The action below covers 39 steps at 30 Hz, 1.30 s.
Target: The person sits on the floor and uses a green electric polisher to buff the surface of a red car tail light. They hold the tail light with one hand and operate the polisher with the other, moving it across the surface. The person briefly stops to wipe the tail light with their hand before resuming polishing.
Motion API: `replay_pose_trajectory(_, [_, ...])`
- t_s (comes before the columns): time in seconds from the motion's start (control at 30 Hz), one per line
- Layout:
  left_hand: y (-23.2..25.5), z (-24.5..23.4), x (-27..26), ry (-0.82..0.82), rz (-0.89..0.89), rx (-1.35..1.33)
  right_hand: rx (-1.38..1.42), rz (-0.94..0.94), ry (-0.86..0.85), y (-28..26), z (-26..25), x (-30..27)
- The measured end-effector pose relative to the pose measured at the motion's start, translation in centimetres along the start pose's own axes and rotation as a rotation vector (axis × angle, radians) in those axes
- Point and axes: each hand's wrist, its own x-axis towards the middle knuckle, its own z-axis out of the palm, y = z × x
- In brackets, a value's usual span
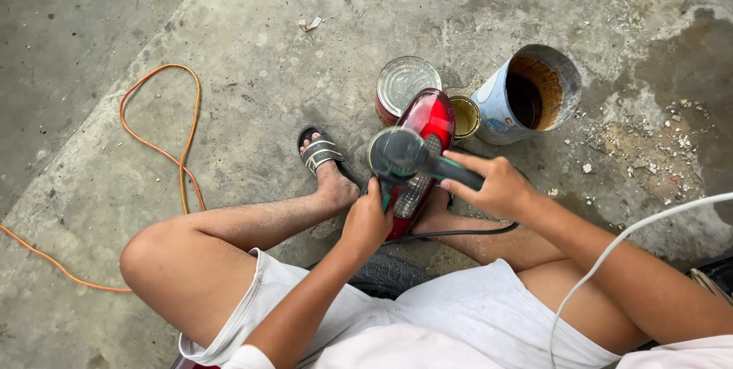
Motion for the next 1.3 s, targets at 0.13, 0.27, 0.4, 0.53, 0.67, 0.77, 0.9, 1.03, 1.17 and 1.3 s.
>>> replay_pose_trajectory(0.13, [-2.1,2.8,-1.8,-0.012,-0.048,-0.074,-0.050,-0.112,-0.009,1.1,2.0,-0.6])
replay_pose_trajectory(0.27, [-3.1,4.1,-3.9,0.002,-0.070,-0.128,-0.094,-0.221,-0.024,0.8,3.9,-1.2])
replay_pose_trajectory(0.4, [-4.6,5.6,-4.9,0.018,-0.096,-0.164,-0.112,-0.287,-0.042,0.6,4.8,-1.6])
replay_pose_trajectory(0.53, [-6.4,7.5,-5.5,0.005,-0.064,-0.200,-0.181,-0.392,0.015,1.4,6.2,-2.0])
replay_pose_trajectory(0.67, [-7.5,9.6,-6.2,0.010,-0.061,-0.295,-0.304,-0.512,0.067,3.0,7.7,-2.3])
replay_pose_trajectory(0.77, [-7.6,10.8,-6.6,0.022,-0.063,-0.327,-0.376,-0.590,0.116,3.6,8.3,-2.6])
replay_pose_trajectory(0.9, [-7.2,11.3,-6.8,0.037,-0.042,-0.353,-0.434,-0.687,0.187,4.0,8.5,-2.7])
replay_pose_trajectory(1.03, [-7.7,12.4,-6.4,0.039,-0.044,-0.405,-0.456,-0.725,0.210,4.0,8.1,-2.6])
replay_pose_trajectory(1.17, [-8.5,13.1,-5.5,0.054,-0.027,-0.400,-0.457,-0.728,0.236,4.2,7.8,-2.4])
replay_pose_trajectory(1.3, [-7.5,12.2,-4.7,0.083,0.014,-0.407,-0.416,-0.702,0.213,3.7,6.5,-2.2])
